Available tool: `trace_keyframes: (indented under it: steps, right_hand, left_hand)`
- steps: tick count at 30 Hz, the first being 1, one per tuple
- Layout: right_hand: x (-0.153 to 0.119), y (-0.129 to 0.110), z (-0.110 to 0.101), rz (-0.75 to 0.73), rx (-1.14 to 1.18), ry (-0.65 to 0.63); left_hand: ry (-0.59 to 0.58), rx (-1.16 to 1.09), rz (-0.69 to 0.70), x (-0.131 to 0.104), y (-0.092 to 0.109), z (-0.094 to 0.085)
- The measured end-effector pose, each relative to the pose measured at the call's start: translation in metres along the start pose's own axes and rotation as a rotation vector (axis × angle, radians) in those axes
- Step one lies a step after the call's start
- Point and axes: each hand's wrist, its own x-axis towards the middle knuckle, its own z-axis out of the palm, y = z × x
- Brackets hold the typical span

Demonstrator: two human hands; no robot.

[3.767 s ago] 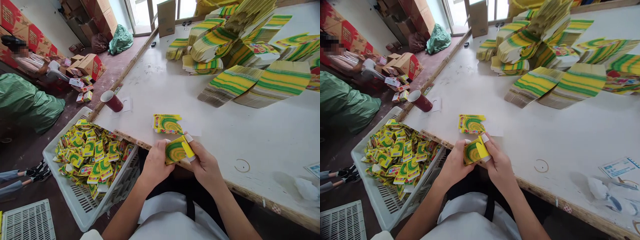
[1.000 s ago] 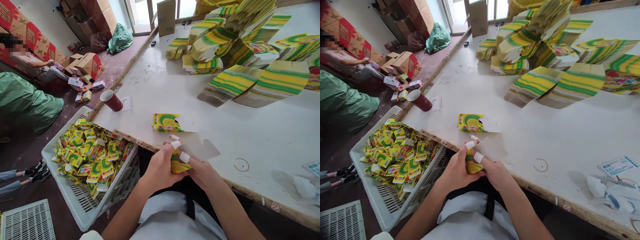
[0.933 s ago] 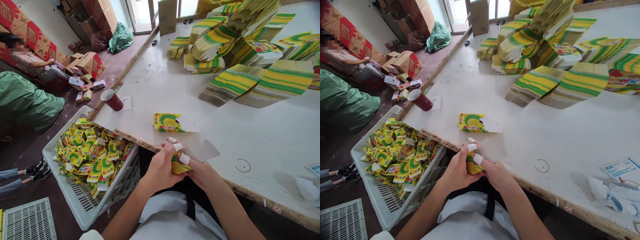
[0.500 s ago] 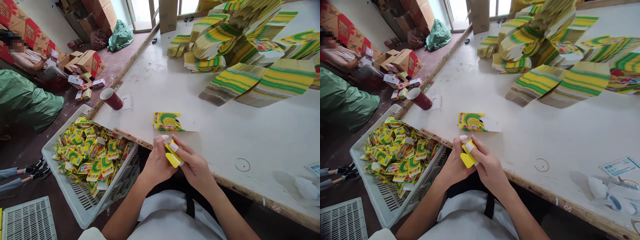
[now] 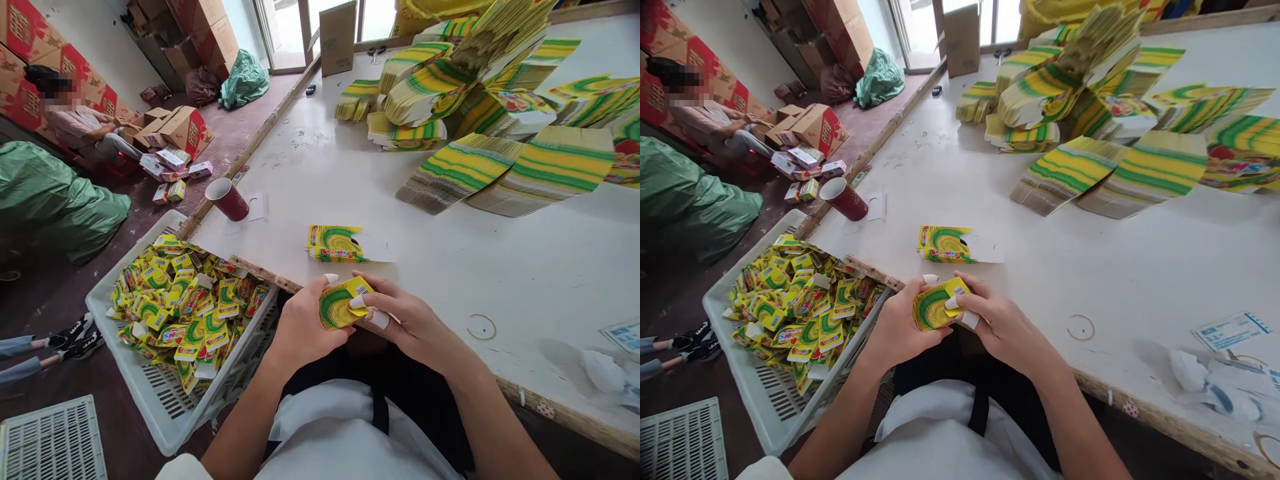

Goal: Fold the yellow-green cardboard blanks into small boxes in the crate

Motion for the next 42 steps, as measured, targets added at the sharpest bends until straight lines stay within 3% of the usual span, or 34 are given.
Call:
trace_keyframes:
  steps: [3, 7, 13, 21, 27, 29, 33, 35, 39, 42]
  right_hand:
    - [0.0, -0.001, -0.005, -0.002, -0.018, -0.055]
    - [0.002, -0.002, 0.01, 0.031, -0.005, 0.005]
    - [0.009, -0.004, 0.024, 0.065, 0.021, -0.036]
    - [0.013, -0.01, 0.024, 0.244, 0.369, 0.043]
    - [0.015, -0.007, 0.039, 0.284, 0.362, 0.155]
    - [0.02, -0.005, 0.038, 0.255, 0.315, 0.197]
    - [0.038, 0.013, 0.025, 0.204, -0.089, 0.396]
    - [0.047, 0.023, 0.021, 0.216, -0.337, 0.425]
    - [0.059, 0.035, 0.023, 0.233, -0.518, 0.377]
    - [0.06, 0.034, 0.026, 0.232, -0.549, 0.372]
  left_hand:
    - [-0.006, 0.007, -0.009, 0.002, 0.001, -0.001]
    - [0.039, 0.045, 0.001, 0.003, -0.002, -0.002]
    - [0.042, 0.033, -0.017, 0.004, -0.006, -0.003]
    - [-0.019, -0.048, -0.032, 0.005, -0.001, -0.005]
    - [0.029, -0.109, -0.059, -0.001, -0.008, -0.005]
    - [0.181, -0.355, -0.055, -0.003, -0.015, -0.009]
    - [0.877, -1.013, -0.051, 0.0, -0.034, -0.027]
    - [0.993, -1.217, -0.141, 0.003, -0.04, -0.034]
    - [0.814, -1.396, -0.374, 0.009, -0.038, -0.024]
    - [0.638, -1.41, -0.385, 0.012, -0.029, -0.005]
